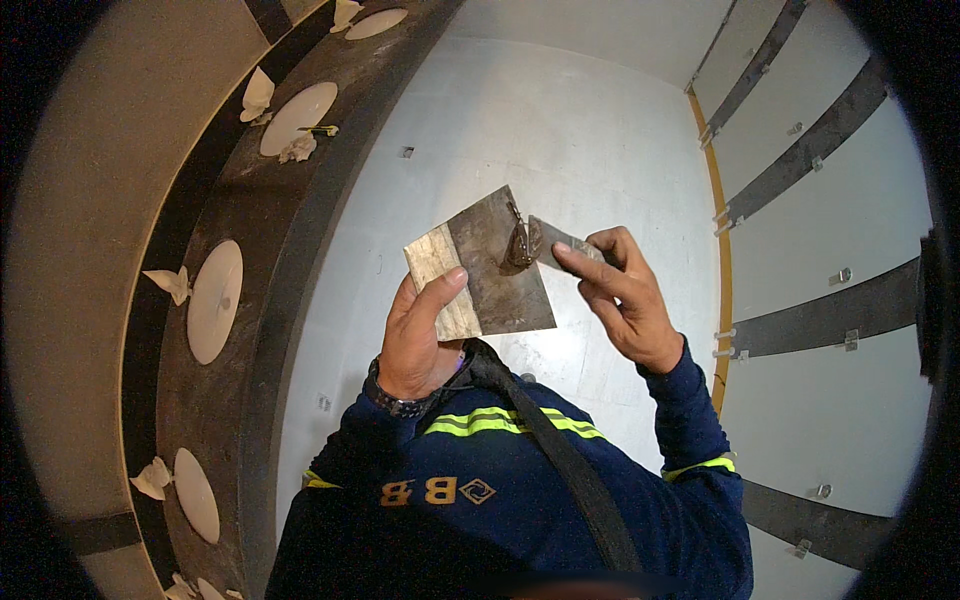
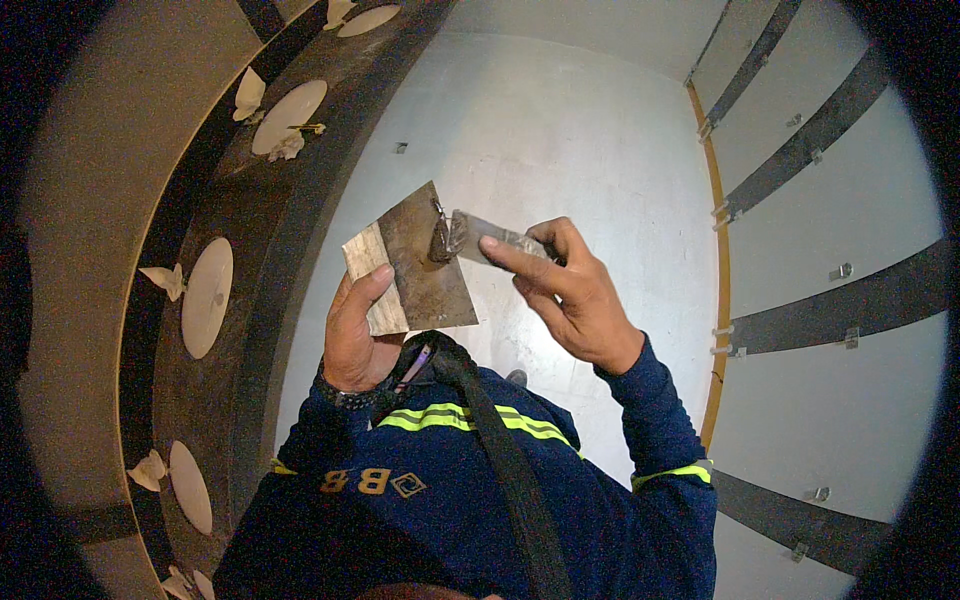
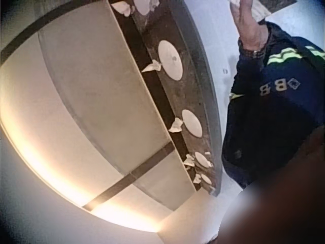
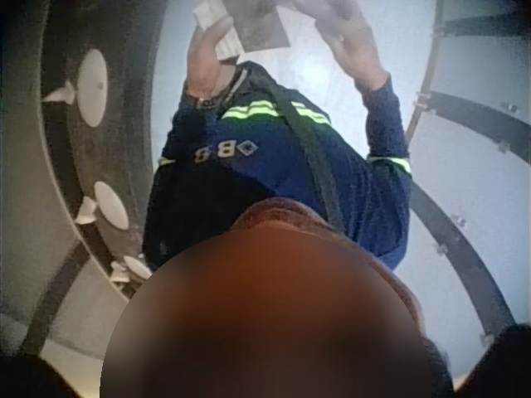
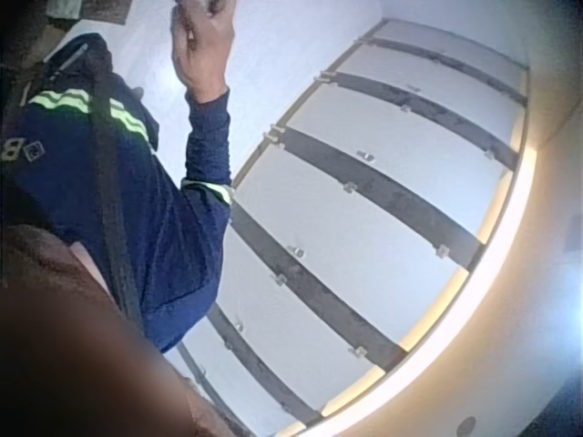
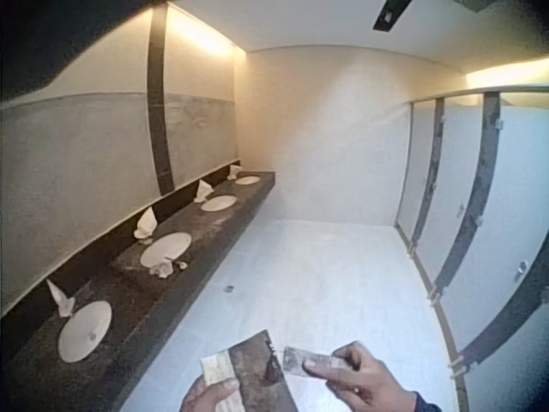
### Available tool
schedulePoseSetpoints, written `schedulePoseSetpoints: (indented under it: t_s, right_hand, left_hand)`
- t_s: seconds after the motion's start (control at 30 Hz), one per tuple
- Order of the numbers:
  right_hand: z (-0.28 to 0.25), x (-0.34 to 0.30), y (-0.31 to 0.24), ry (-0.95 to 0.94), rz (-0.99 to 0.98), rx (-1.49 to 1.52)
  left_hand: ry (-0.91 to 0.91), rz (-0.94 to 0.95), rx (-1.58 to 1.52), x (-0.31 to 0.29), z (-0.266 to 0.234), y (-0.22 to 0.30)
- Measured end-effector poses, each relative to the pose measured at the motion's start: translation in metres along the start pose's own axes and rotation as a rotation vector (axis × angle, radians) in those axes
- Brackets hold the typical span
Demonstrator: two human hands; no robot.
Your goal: The person applies a paste-like substance from a small container onto a metal putty knife, then spreads it onto a dark countertop near sinks. The person uses a cloth to wipe the surface and the tool, then walks away from the sink area.
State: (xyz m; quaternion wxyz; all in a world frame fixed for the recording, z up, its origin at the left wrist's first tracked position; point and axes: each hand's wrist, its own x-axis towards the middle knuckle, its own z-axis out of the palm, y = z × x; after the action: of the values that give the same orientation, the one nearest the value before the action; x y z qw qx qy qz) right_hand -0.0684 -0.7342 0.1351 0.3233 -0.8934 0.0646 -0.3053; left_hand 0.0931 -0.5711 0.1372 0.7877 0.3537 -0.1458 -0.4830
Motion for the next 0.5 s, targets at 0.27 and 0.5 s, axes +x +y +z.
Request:
schedulePoseSetpoints:
  t_s: [0.27, 0.5]
  right_hand:
    - [-0.033, 0.010, -0.052, 0.066, -0.048, -0.316]
    - [-0.029, 0.022, -0.052, -0.013, -0.157, -0.462]
  left_hand:
    - [0.065, 0.155, 0.173, 0.003, -0.001, 0.001]
    - [0.054, 0.174, 0.293, 0.004, 0.001, 0.000]
